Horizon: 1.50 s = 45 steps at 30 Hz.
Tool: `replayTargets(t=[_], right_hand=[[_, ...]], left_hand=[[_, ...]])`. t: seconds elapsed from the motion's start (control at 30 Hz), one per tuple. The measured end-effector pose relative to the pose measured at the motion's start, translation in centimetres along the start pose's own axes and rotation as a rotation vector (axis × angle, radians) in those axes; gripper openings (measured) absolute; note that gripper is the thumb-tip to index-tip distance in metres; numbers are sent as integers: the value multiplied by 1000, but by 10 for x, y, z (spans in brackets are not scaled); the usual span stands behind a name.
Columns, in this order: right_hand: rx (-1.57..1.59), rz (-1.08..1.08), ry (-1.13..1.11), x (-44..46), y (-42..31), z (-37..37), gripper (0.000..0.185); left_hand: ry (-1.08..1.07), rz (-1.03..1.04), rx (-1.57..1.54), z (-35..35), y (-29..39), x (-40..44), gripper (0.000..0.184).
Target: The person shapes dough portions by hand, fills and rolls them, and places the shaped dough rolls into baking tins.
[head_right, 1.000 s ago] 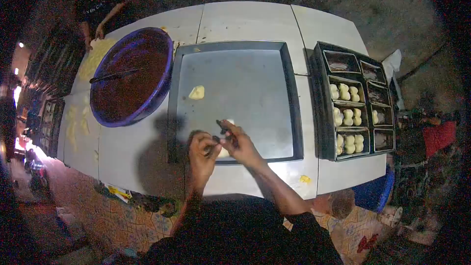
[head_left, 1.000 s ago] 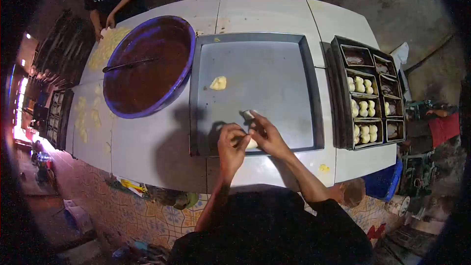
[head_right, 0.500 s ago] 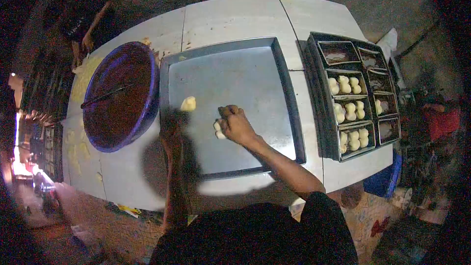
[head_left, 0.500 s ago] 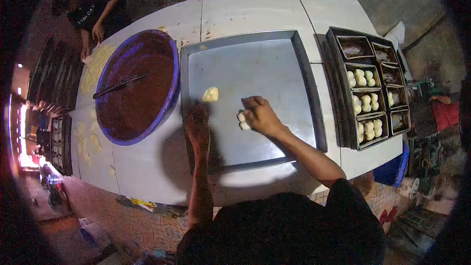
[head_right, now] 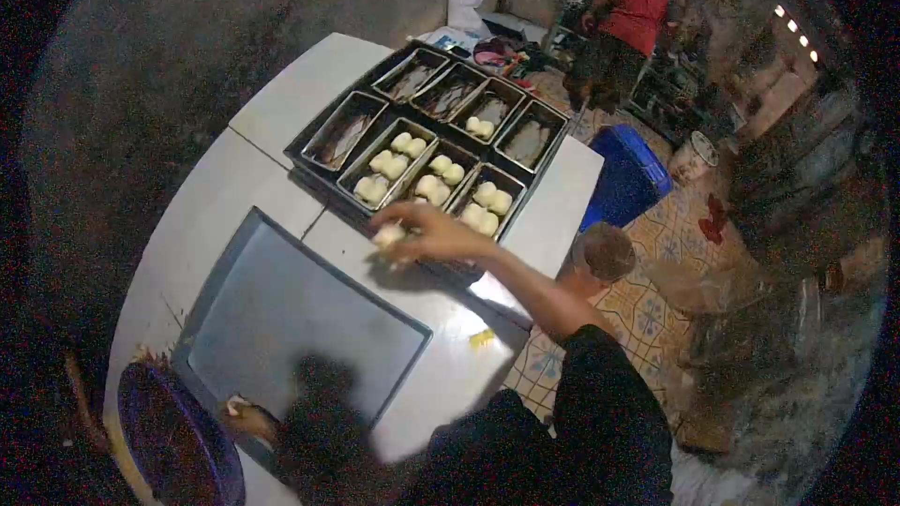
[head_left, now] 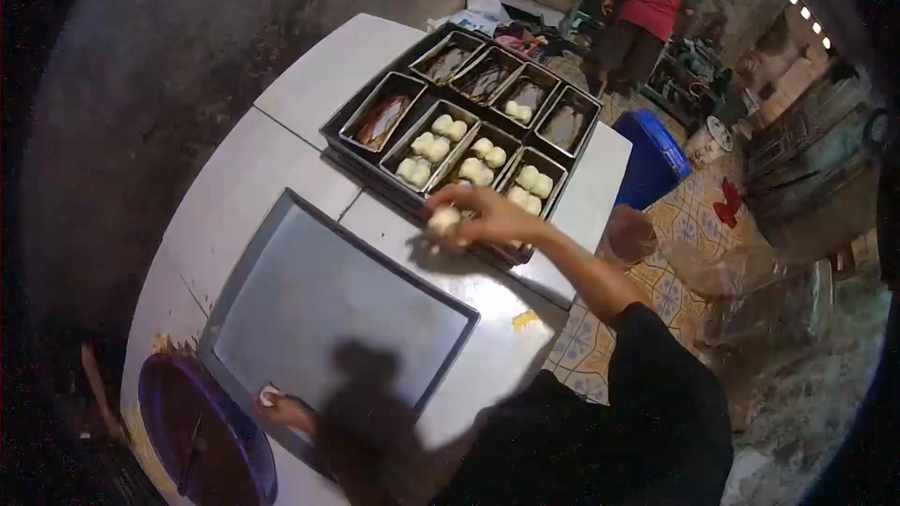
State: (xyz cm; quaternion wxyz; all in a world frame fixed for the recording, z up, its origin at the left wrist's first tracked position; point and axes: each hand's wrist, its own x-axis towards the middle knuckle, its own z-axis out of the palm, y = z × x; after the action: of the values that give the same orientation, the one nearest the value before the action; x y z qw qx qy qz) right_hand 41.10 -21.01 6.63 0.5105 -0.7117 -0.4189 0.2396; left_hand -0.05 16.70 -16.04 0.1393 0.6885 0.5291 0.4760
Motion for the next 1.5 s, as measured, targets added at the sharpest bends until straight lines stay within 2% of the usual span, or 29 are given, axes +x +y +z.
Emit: replayTargets(t=[0.03,0.07,0.1,0.13,0.2,0.23,0.3,0.33,0.4,0.47,0.57,0.63,0.7,0.77,0.8,0.83,0.87,0.9,0.97,1.03,1.07,1.1,1.13,1.17,1.27,1.3,1.4,1.47,1.5], right_hand=[[-79,36,141,5,24,-45,45],[-307,-81,245,14,40,-94,39],[-89,178,335,19,38,-126,35],[-226,183,393,30,58,-165,34],[-355,242,443,48,90,-221,33],[-344,299,439,57,99,-240,33],[-508,250,492,75,137,-267,37],[-552,335,397,84,149,-269,41],[-599,416,292,90,160,-265,45],[-790,510,481,84,171,-237,58],[-579,-86,927,73,171,-212,51],[-837,-203,1047,56,129,-175,42],[-328,-296,815,37,76,-107,34],[-267,-130,348,2,9,-18,21],[-76,-251,187,-9,0,22,29],[500,-240,32,-20,-8,79,36],[111,-399,-138,-26,-5,110,38],[124,-477,-205,-37,-5,145,39],[-30,-580,-68,-56,-19,179,41],[517,-243,-44,-63,-26,197,46],[781,-325,-32,-65,-27,200,44],[260,-406,104,-63,-38,191,40],[282,-315,74,-67,-66,182,43],[277,-413,80,-67,-57,190,47],[171,-533,-97,-79,-64,209,37],[151,-382,-176,-78,-72,210,29],[67,-340,-165,-64,-86,207,39],[116,-409,-259,-64,-100,214,48],[128,-582,-393,-64,-85,230,47]], left_hand=[[-1,11,-15,-10,29,6,32],[-205,-455,-767,-40,77,11,33],[-418,-933,-1508,-54,103,15,35],[-425,-933,-1513,-44,103,18,35],[-1289,-421,-1874,-30,92,25,41],[-1281,-412,-1886,-26,84,25,41],[-1125,-509,-1145,-18,68,22,57],[-1138,-652,-1094,-34,140,17,73],[-1030,-675,-952,-41,176,-1,73],[-959,-691,-842,-54,181,-24,73],[-895,-710,-735,-72,184,-56,73],[-891,-698,-698,-78,191,-73,73],[-907,-652,-696,-80,203,-88,74],[-935,-580,-708,-78,221,-102,74],[-952,-527,-720,-75,232,-108,74],[-968,-474,-739,-73,242,-112,74],[-978,-403,-763,-68,258,-116,74],[-980,-323,-786,-64,276,-117,74],[-944,-235,-814,-59,293,-119,74],[-870,-290,-780,-60,266,-128,65],[-827,-337,-751,-59,241,-131,56],[-770,-391,-716,-67,216,-134,49],[-709,-447,-676,-90,226,-124,42],[-716,-275,-641,-119,241,-128,46],[-493,-307,-616,-151,286,-133,28],[-446,-264,-648,-150,280,-132,24],[-256,-449,-727,-154,277,-138,20],[-520,-382,-801,-155,264,-140,22],[-496,-386,-805,-157,257,-143,22]])
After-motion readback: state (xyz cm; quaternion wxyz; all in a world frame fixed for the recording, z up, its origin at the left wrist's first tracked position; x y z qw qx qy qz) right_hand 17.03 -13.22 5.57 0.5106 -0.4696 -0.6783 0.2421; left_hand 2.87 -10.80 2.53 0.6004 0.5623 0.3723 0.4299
